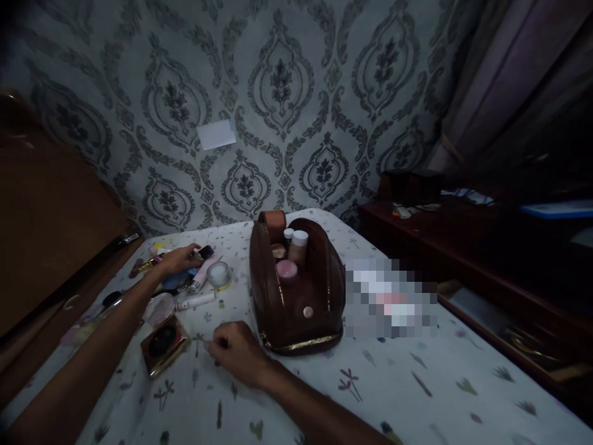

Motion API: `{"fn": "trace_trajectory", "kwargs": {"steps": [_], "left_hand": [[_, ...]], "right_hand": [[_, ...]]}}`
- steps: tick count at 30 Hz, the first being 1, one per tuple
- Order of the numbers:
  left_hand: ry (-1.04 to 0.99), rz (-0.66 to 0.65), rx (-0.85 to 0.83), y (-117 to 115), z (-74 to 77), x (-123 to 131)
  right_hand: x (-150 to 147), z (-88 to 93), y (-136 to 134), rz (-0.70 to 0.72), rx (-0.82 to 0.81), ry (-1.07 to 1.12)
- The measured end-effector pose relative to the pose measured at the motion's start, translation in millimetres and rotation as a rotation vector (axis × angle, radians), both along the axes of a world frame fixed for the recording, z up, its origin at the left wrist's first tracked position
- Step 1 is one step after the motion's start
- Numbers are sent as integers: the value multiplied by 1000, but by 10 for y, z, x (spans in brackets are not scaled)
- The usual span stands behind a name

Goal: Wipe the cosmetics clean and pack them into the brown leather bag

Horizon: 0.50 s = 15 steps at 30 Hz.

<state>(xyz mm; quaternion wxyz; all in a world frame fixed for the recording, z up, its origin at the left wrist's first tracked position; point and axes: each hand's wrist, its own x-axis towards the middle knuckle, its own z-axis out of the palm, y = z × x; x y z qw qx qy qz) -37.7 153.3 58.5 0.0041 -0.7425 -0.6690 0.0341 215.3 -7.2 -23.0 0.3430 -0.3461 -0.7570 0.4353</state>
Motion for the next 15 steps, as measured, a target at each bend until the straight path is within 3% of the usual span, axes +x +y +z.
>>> {"fn": "trace_trajectory", "kwargs": {"steps": [9, 15], "left_hand": [[12, -4, -2, -166, 32, -90], [-1, 40, -59, -114, 48, -57]], "right_hand": [[9, 9, -14, 7, -7, 20], [19, -4, -25, -1, -18, 15]]}}
